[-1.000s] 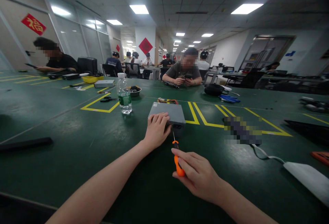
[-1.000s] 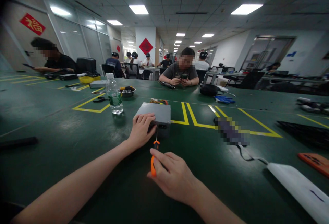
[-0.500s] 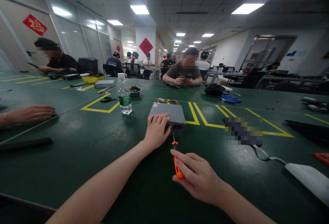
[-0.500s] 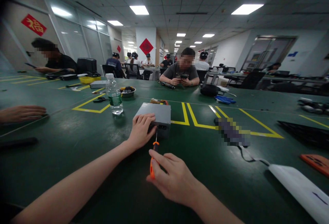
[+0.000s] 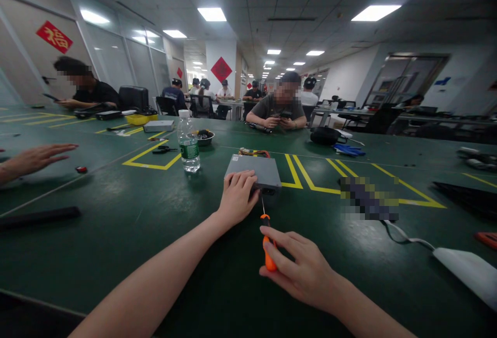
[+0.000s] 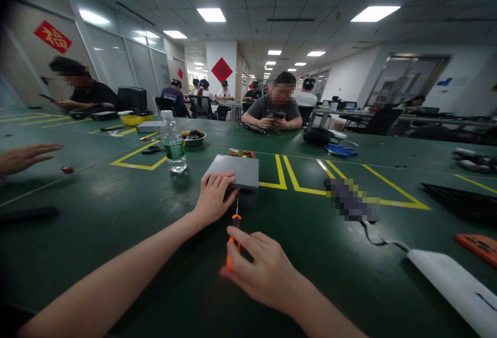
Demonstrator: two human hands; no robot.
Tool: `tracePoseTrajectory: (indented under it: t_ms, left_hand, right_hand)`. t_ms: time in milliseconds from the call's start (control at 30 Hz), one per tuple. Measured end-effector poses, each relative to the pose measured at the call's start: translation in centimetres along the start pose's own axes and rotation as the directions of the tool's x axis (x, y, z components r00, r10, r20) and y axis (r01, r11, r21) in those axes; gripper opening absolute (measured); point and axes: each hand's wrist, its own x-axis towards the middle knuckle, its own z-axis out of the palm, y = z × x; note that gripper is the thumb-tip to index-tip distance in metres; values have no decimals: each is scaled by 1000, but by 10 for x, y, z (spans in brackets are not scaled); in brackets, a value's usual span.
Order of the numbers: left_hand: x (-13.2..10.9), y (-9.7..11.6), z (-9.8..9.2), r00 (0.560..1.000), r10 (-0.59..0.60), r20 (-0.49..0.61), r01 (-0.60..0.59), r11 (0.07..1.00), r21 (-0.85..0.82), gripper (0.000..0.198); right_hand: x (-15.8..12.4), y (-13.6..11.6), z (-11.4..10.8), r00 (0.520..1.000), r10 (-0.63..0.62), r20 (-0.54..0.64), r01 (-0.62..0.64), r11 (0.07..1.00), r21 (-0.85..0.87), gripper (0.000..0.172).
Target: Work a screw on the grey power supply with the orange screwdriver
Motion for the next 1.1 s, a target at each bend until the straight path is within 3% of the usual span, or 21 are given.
tracePoseTrajectory:
  t_ms: [133, 333, 533, 667, 800, 1000, 1100]
  left_hand:
    - [0, 1, 0, 1000, -3, -2, 3, 1000, -2, 23]
    - [0, 1, -1, 1000, -3, 4, 3, 1000, -4, 23]
    - [0, 1, -1, 1000, -5, -3, 5, 1000, -7, 24]
    - [0, 2, -2, 1000, -7, -6, 7, 1000, -2, 24]
    - [0, 2, -2, 1000, -8, -5, 8, 1000, 6, 24]
    - [0, 1, -1, 1000, -9, -3, 9, 1000, 7, 23]
    - [0, 2, -1, 1000, -8, 0, 8, 1000, 4, 23]
  right_hand:
    - [-4, -1, 1, 998, 61, -12, -60, 996, 68, 28]
    - [2, -5, -5, 990, 60, 126, -63, 998, 19, 33]
    - [-1, -2, -2, 998, 65, -18, -64, 997, 54, 26]
    - [0, -3, -5, 993, 106, 46, -109, 990, 88, 34]
    - [1, -4, -6, 990, 60, 124, -65, 997, 40, 35]
    - [-3, 0, 1, 999, 54, 5, -54, 998, 43, 27]
    - [-3, 0, 0, 995, 100, 6, -101, 993, 68, 29]
